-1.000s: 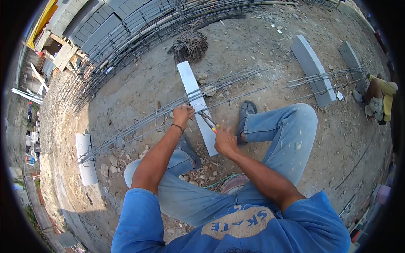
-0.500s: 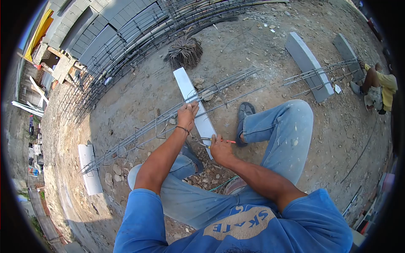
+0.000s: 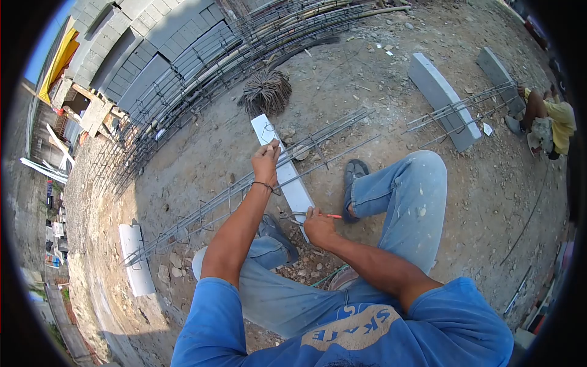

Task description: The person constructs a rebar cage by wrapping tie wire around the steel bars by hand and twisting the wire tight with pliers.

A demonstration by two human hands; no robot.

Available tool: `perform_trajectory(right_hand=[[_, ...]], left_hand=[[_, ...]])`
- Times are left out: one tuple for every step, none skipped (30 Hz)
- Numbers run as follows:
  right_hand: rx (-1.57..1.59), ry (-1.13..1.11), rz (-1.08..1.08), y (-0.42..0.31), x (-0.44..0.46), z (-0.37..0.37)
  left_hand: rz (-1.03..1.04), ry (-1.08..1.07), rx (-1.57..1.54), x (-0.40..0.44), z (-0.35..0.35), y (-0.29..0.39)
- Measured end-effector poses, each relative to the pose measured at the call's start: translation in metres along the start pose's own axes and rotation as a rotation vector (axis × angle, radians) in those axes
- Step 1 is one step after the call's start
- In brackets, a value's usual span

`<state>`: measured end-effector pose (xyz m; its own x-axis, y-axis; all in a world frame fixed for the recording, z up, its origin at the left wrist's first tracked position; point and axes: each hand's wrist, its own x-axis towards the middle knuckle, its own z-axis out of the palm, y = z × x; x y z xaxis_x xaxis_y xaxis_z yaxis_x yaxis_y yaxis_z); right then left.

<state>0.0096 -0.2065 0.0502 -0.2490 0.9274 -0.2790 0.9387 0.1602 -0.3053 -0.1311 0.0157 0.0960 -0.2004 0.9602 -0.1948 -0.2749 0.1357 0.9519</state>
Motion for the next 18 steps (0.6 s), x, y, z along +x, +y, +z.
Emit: perform_trajectory(right_hand=[[-0.002,0.006,-0.003,0.0,0.001,-0.007],[-0.011,-0.071,0.017,-0.001,0.001,-0.02],[-0.019,-0.148,0.033,-0.003,0.001,-0.036],[-0.022,-0.14,0.023,-0.003,0.005,-0.054],[0.166,-0.005,0.06,-0.001,0.014,-0.077],[0.353,0.122,0.093,0.003,0.022,-0.097],[0.562,0.273,0.114,0.01,0.032,-0.119],[0.774,0.422,0.132,0.02,0.045,-0.137],[1.17,0.501,0.167,0.033,0.055,-0.148],[1.571,0.564,0.203,0.044,0.064,-0.157],[1.566,0.553,0.183,0.046,0.06,-0.176],[1.808,0.516,0.113,0.044,0.045,-0.206],[2.047,0.469,0.046,0.039,0.029,-0.23],[2.037,0.457,0.04,0.029,0.014,-0.245],[2.13,0.402,-0.096,0.014,0.001,-0.256],[2.217,0.342,-0.235,0.004,-0.006,-0.259],[2.204,0.331,-0.236,0.0,-0.007,-0.256],[2.044,0.428,-0.247,-0.003,-0.007,-0.25]], left_hand=[[0.002,-0.081,-0.035,-0.008,0.008,0.014],[0.008,-0.161,-0.07,-0.016,0.016,0.031],[0.015,-0.199,-0.014,-0.026,0.024,0.049],[0.028,-0.194,-0.014,-0.033,0.028,0.064],[0.033,-0.227,-0.038,-0.039,0.032,0.077],[0.036,-0.254,-0.065,-0.049,0.034,0.091],[0.044,-0.257,-0.075,-0.063,0.038,0.107],[0.059,-0.241,-0.083,-0.077,0.038,0.124],[0.034,-0.284,-0.089,-0.093,0.037,0.139],[0.01,-0.328,-0.093,-0.105,0.034,0.15],[-0.018,-0.333,-0.096,-0.115,0.029,0.156],[-0.005,-0.319,-0.104,-0.126,0.026,0.16],[-0.028,-0.356,-0.093,-0.139,0.025,0.163],[-0.054,-0.396,-0.085,-0.149,0.026,0.164],[-0.064,-0.418,-0.029,-0.157,0.028,0.163],[-0.059,-0.411,-0.042,-0.161,0.028,0.159],[-0.034,-0.407,-0.01,-0.164,0.028,0.153],[-0.012,-0.402,0.021,-0.167,0.028,0.148]])
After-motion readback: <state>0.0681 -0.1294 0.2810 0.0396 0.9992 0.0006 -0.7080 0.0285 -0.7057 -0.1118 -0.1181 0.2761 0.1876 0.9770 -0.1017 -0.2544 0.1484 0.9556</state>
